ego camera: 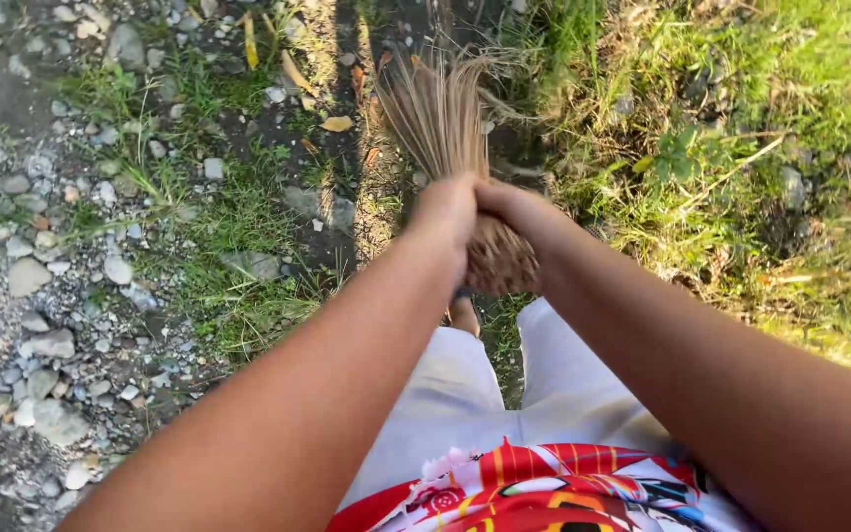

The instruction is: The person holds and rotates a stick broom with both hands while walking along a gravel path.

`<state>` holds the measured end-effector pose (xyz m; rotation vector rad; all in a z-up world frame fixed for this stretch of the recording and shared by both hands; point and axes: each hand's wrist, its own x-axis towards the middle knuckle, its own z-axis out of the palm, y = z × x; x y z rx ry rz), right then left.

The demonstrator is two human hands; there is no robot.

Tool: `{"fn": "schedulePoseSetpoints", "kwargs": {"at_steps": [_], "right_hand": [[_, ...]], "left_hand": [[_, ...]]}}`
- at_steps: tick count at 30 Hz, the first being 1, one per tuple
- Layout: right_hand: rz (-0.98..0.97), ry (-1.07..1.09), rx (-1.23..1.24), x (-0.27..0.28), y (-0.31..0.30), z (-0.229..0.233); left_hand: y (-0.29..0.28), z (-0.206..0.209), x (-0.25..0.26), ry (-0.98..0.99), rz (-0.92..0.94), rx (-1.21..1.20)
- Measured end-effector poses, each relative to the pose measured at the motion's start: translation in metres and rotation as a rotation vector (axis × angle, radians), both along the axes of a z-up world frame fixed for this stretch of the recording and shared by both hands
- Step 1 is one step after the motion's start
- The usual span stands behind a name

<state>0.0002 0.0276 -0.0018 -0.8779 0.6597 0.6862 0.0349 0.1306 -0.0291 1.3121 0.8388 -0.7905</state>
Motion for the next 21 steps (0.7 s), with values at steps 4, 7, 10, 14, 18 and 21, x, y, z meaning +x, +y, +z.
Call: {"fn": "schedulePoseSetpoints", "kwargs": {"at_steps": [4,7,10,14,18,21], "right_hand": [[0.019,-0.027,0.0,-0.023,0.005,0.013],[0.147,0.107,-0.021,0.0,0.018,-0.009],[0.296,0.141,0.045,0.044,0.052,-0.026],[0.398,0.055,0.019,0.07,0.074,-0.009],[0.35,-0.067,0.024,0.047,0.07,-0.005],[0.298,-0.051,0.018,0.033,0.069,-0.002]], "left_hand": [[0.003,0.026,-0.025,0.008,0.006,0.101],[0.014,0.021,-0.015,-0.011,0.079,0.035],[0.044,0.014,-0.008,-0.032,0.148,0.011],[0.065,0.001,-0.001,-0.04,0.221,-0.042],[0.082,-0.004,0.017,-0.068,0.276,-0.113],[0.078,0.028,-0.009,-0.175,0.185,0.139]]}}
